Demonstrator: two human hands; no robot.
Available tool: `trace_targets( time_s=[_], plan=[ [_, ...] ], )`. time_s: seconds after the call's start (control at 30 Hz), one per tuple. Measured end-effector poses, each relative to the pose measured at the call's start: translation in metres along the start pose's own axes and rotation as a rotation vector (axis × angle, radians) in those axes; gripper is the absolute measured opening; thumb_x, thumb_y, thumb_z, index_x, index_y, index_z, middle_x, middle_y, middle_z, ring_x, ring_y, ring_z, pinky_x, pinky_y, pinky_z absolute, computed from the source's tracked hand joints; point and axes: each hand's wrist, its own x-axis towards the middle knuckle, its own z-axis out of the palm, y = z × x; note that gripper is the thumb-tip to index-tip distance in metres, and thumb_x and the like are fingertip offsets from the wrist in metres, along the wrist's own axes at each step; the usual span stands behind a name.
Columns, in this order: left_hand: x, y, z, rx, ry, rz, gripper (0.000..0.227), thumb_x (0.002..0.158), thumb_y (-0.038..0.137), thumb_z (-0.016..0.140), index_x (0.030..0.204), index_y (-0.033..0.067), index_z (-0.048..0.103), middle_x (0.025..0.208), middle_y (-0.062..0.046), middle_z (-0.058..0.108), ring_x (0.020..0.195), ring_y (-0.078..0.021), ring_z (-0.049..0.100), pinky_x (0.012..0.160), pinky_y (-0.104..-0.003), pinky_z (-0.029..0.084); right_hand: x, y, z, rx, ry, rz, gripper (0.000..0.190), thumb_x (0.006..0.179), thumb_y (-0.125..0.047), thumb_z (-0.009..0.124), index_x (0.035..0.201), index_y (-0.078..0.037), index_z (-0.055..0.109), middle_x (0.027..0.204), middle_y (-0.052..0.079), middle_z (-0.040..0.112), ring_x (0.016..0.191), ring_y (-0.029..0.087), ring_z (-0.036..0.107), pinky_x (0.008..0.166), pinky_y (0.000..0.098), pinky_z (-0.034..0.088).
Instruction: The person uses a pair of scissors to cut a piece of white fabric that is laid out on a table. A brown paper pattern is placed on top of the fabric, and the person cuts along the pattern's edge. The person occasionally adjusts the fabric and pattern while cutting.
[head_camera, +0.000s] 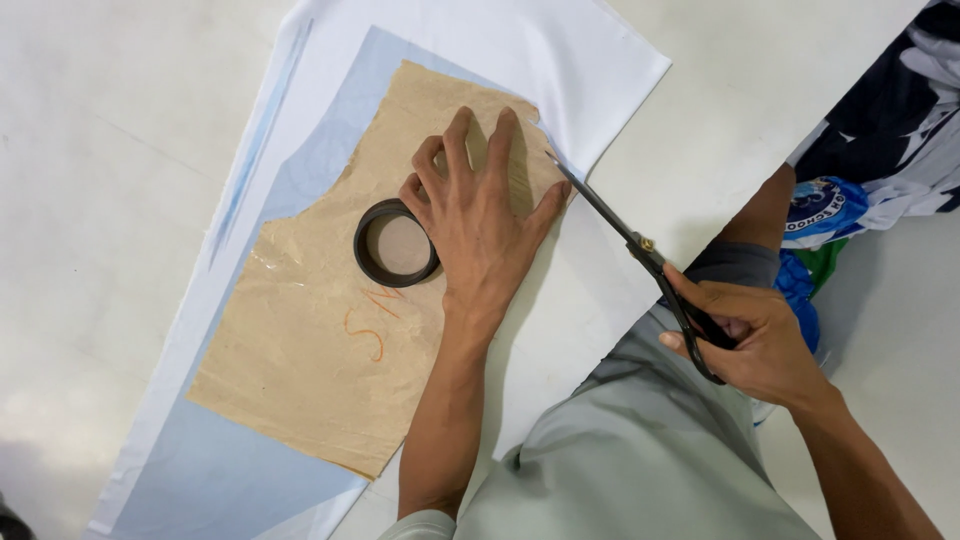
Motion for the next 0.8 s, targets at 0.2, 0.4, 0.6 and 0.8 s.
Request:
trace_targets(
  time_s=[0.2, 0.4, 0.6, 0.8],
  plan=[
    [0.000, -0.001, 0.001, 0.003, 0.002, 0.012, 0.067, 0.082, 0.068, 0.069, 0.134, 0.0261, 0.059, 0.138, -0.005, 0.048, 0.121, -0.0335, 0.043, 0.094, -0.052, 0.035, -0.003, -0.003, 0.003, 0.041, -0.020, 0.068, 0.072, 0.077, -0.005, 0.082, 0.145, -0.003, 0.059, 0.103, -0.005, 0.073, 0.065, 0.006, 0.035, 0.054, 0.0218, 0.032],
    [0.000, 0.000, 0.003, 0.037, 0.013, 0.009, 0.070, 0.078, 0.065, 0.074, 0.135, 0.0279, 0.059, 0.139, -0.005, 0.049, 0.120, -0.0328, 0.044, 0.093, -0.052, 0.036, 0.001, -0.014, 0.012, 0.038, 0.031, -0.021, 0.073, 0.075, -0.003, 0.085, 0.143, -0.005, 0.059, 0.075, -0.010, 0.059, 0.059, 0.005, 0.032, 0.048, 0.0203, 0.028],
    [0.000, 0.003, 0.002, 0.033, 0.019, 0.008, 0.067, 0.079, 0.062, 0.073, 0.134, 0.0263, 0.059, 0.141, -0.005, 0.048, 0.121, -0.0324, 0.045, 0.097, -0.052, 0.035, 0.005, -0.016, 0.016, 0.059, -0.004, -0.028, 0.073, 0.080, 0.001, 0.080, 0.148, -0.006, 0.054, 0.073, -0.007, 0.056, 0.064, 0.006, 0.040, 0.056, 0.0197, 0.038],
    [0.001, -0.001, 0.001, 0.094, -0.033, 0.042, 0.072, 0.083, 0.069, 0.070, 0.143, 0.0317, 0.055, 0.142, -0.007, 0.047, 0.122, -0.0331, 0.043, 0.097, -0.051, 0.035, -0.001, -0.010, 0.029, 0.177, 0.068, 0.031, 0.074, 0.077, 0.004, 0.082, 0.145, 0.004, 0.055, 0.121, 0.001, 0.068, 0.078, 0.002, 0.045, 0.068, 0.0146, 0.046]
  ],
)
